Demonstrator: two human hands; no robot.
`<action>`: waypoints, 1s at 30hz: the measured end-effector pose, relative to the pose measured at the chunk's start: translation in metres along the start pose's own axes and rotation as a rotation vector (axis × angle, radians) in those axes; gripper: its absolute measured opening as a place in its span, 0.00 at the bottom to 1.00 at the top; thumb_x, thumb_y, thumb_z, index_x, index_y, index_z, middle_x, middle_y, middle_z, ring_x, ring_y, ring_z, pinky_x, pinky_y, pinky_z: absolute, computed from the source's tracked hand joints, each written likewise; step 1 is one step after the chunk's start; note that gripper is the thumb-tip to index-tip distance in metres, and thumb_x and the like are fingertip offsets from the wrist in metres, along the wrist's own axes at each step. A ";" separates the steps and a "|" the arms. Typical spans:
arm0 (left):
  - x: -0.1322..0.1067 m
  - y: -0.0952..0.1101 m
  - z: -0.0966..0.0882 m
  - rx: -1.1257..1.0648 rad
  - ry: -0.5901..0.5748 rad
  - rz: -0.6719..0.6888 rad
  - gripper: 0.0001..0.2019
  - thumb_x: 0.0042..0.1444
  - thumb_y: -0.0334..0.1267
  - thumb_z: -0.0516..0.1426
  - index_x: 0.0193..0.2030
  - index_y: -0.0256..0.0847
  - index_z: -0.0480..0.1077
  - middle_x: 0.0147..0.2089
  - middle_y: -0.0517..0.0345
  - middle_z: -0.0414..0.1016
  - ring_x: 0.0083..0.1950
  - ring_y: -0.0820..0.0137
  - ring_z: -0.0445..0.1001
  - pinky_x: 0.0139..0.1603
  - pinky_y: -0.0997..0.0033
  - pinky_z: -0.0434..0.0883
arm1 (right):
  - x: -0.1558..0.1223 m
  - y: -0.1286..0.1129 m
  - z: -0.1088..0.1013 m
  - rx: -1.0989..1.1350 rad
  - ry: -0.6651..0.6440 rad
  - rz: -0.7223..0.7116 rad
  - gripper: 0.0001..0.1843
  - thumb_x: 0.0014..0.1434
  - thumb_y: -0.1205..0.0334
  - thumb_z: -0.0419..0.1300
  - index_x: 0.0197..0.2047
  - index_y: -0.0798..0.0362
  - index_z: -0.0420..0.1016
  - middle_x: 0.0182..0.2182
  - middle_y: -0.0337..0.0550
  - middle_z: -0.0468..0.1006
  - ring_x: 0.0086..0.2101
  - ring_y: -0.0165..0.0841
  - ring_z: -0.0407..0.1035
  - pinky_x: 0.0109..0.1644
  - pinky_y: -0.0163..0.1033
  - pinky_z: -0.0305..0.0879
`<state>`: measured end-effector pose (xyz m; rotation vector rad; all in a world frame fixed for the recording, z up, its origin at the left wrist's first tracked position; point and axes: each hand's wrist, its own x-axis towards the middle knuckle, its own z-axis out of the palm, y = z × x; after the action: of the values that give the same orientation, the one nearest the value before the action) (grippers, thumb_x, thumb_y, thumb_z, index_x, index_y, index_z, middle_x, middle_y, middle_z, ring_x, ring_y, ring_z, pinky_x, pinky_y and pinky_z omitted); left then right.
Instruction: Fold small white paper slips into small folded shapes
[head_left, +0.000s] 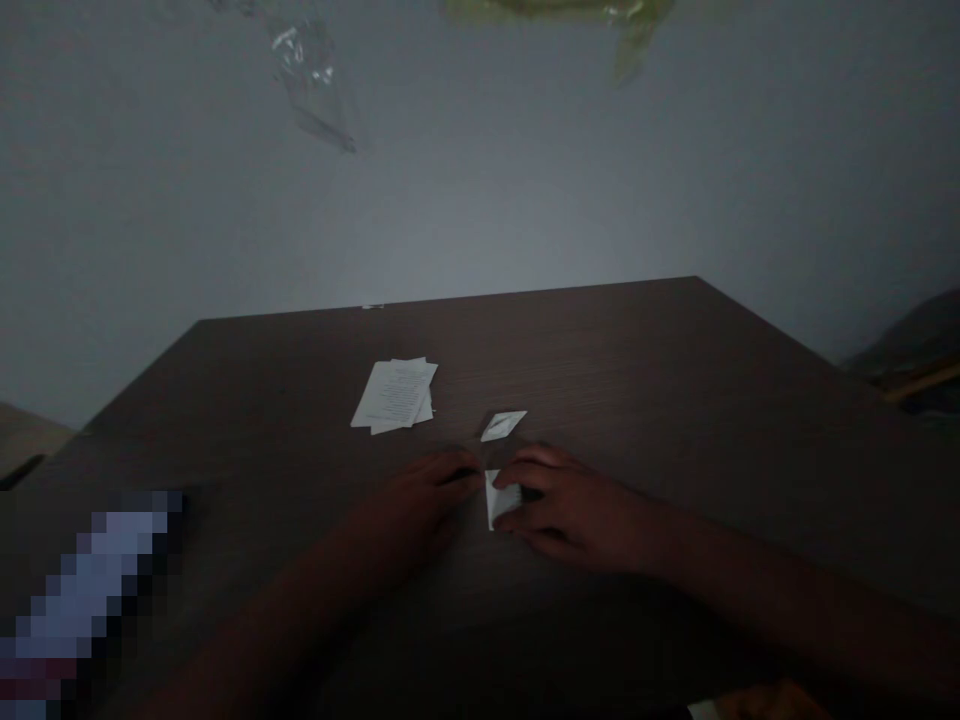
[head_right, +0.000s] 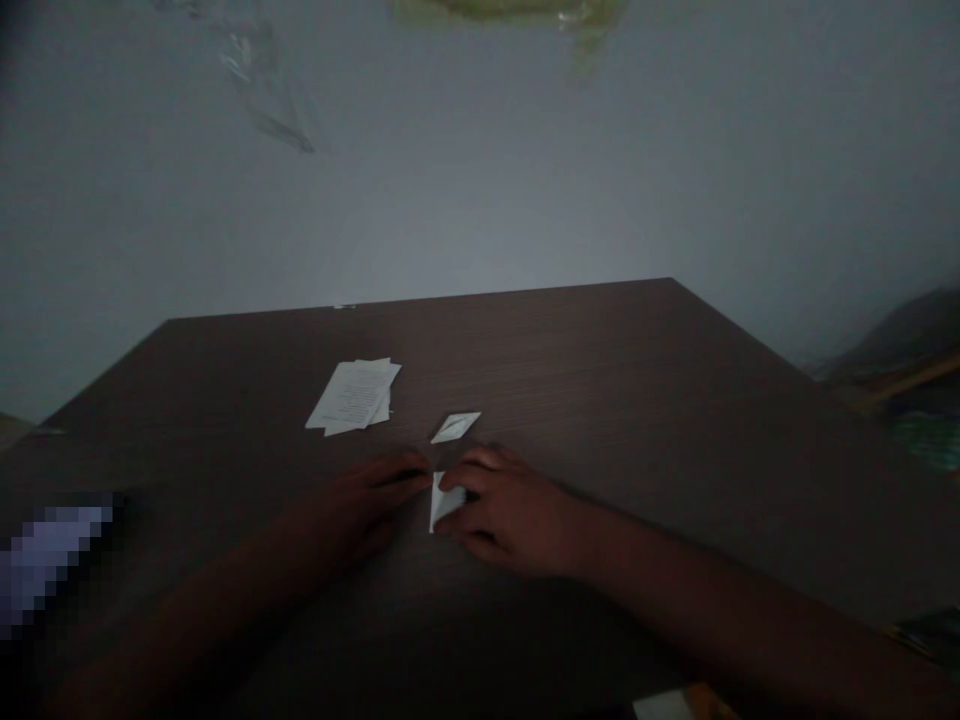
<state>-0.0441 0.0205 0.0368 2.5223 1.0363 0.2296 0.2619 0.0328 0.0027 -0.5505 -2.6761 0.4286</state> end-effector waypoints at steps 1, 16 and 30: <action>0.000 0.000 0.000 0.003 -0.001 -0.003 0.31 0.65 0.20 0.58 0.70 0.45 0.81 0.76 0.48 0.82 0.75 0.51 0.82 0.80 0.47 0.78 | 0.000 0.000 0.000 -0.005 -0.002 0.002 0.16 0.81 0.63 0.66 0.64 0.44 0.91 0.67 0.53 0.83 0.68 0.50 0.72 0.73 0.58 0.73; 0.001 -0.003 0.009 0.059 0.059 -0.011 0.28 0.66 0.22 0.60 0.70 0.44 0.81 0.73 0.47 0.85 0.74 0.53 0.82 0.79 0.48 0.78 | 0.004 -0.001 -0.001 -0.006 -0.036 0.013 0.15 0.80 0.63 0.67 0.64 0.45 0.92 0.67 0.54 0.84 0.68 0.52 0.73 0.72 0.60 0.73; 0.018 0.028 0.020 0.268 0.016 -0.114 0.11 0.76 0.30 0.62 0.60 0.42 0.83 0.62 0.48 0.89 0.66 0.51 0.86 0.71 0.45 0.82 | 0.006 -0.001 -0.006 0.036 0.027 0.100 0.11 0.81 0.64 0.66 0.55 0.48 0.92 0.56 0.47 0.93 0.61 0.47 0.78 0.71 0.56 0.74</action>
<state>-0.0072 0.0091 0.0307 2.6871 1.2882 0.0822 0.2586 0.0356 0.0104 -0.6765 -2.6181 0.4926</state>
